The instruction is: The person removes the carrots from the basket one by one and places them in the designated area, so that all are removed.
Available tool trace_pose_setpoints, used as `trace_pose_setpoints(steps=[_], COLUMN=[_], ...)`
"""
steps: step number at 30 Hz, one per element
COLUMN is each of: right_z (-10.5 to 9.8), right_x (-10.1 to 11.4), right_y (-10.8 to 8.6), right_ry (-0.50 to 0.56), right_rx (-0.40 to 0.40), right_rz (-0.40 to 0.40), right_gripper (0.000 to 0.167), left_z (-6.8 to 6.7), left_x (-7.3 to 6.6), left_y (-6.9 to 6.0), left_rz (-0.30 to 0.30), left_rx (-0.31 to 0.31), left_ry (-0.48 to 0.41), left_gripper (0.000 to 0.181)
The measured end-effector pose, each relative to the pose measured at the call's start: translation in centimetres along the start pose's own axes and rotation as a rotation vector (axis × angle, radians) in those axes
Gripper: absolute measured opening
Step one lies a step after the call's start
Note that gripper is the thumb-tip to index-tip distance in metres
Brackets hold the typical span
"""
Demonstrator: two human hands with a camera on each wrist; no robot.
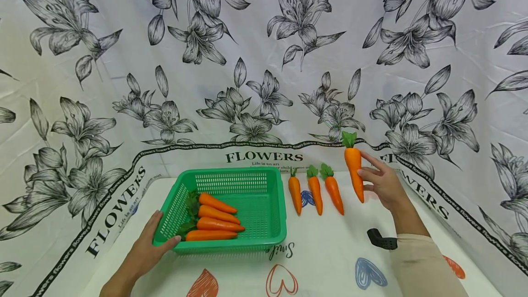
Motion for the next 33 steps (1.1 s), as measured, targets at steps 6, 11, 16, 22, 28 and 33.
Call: trace_pose_setpoints(steps=[6, 11, 16, 22, 28, 33], right_z=[-1.4, -2.8, -4.0, -5.2, -6.0, -6.3], right_x=[-2.3, -5.0, -7.2, -9.2, -11.1, -12.3], right_y=[-0.1, -0.7, -0.9, -1.3, -2.0, -2.2], right_ry=[-0.034, -0.084, -0.109, -0.156, -0.224, -0.264], right_rx=[-0.024, -0.063, -0.130, -0.216, -0.261, -0.269], right_rz=[0.033, 0.116, 0.184, 0.245, 0.337, 0.396], right_gripper=[0.068, 0.070, 0.068, 0.066, 0.065, 0.063], left_z=[0.0, 0.2, 0.0, -0.1, 0.0, 0.1], left_x=[0.0, 0.3, 0.2, -0.1, 0.1, 0.4], left_y=[0.1, 0.1, 0.1, 0.1, 0.2, 0.3], left_rz=[0.006, -0.012, -0.004, 0.002, -0.034, -0.032], left_rx=[-0.002, 0.000, -0.009, -0.012, 0.010, 0.007], left_ry=[0.004, 0.003, 0.001, 0.005, 0.002, -0.003], left_gripper=[0.100, 0.101, 0.101, 0.100, 0.102, 0.101])
Point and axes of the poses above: each hand's wrist, its own y-axis towards the middle knuckle, its own z-axis out of the palm, x = y × z, the point moved 9 cm from there along y, towards the middle knuckle, and after that the axes turned 12 degrees about -z, right-handed, at the moved point
